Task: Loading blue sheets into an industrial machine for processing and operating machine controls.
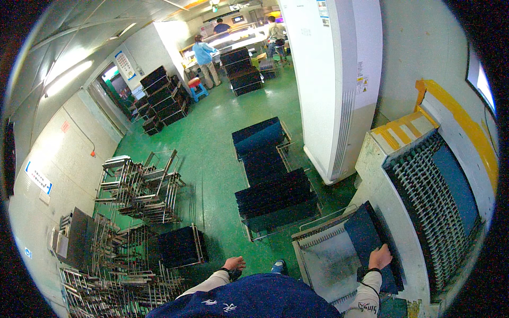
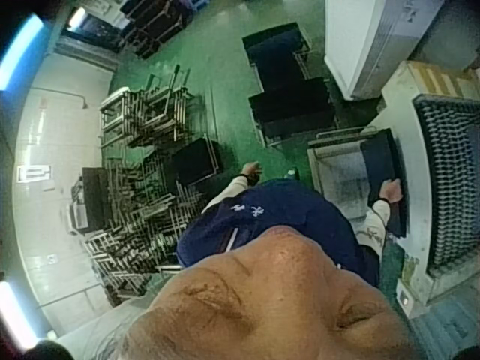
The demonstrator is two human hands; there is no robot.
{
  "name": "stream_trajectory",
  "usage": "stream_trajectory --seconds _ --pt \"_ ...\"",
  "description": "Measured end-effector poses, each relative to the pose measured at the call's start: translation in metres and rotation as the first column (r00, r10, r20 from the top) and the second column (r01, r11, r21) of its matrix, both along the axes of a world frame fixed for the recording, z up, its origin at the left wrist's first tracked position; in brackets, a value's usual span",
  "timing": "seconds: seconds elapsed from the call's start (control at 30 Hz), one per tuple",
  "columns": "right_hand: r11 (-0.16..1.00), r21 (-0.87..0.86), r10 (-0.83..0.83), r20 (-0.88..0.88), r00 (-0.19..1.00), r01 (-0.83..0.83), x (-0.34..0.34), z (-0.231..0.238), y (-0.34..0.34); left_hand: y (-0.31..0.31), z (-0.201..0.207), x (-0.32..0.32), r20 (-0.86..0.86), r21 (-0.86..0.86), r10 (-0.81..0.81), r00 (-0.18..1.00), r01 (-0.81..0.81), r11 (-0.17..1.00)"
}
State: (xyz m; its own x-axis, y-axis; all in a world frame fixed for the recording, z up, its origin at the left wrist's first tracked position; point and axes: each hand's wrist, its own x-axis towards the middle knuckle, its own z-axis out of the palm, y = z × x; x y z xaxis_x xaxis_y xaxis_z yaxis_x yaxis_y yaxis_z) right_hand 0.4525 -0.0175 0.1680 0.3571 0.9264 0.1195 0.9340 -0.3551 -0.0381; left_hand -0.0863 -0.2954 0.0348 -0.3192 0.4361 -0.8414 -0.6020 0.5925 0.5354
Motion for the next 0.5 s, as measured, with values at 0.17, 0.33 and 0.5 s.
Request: stream_trajectory --seconds 0.17,0.33,0.5 --pt "1.000 0.013 0.008 -0.011 1.000 -0.007 -0.001 -0.001 0.001 -0.003 -0.007 -0.005 -0.014 0.003 -0.031 0.999 0.031 1.000" --pt "1.000 0.005 0.006 -0.026 1.000 -0.006 -0.001 0.004 -0.001 -0.002 -0.005 -0.002 -0.030 0.003 -0.020 0.999 0.020 1.000" --pt "1.000 0.001 0.001 -0.027 1.000 -0.001 -0.004 0.008 -0.003 -0.003 -0.012 -0.005 0.025 0.009 0.007 1.000 -0.007 1.000"
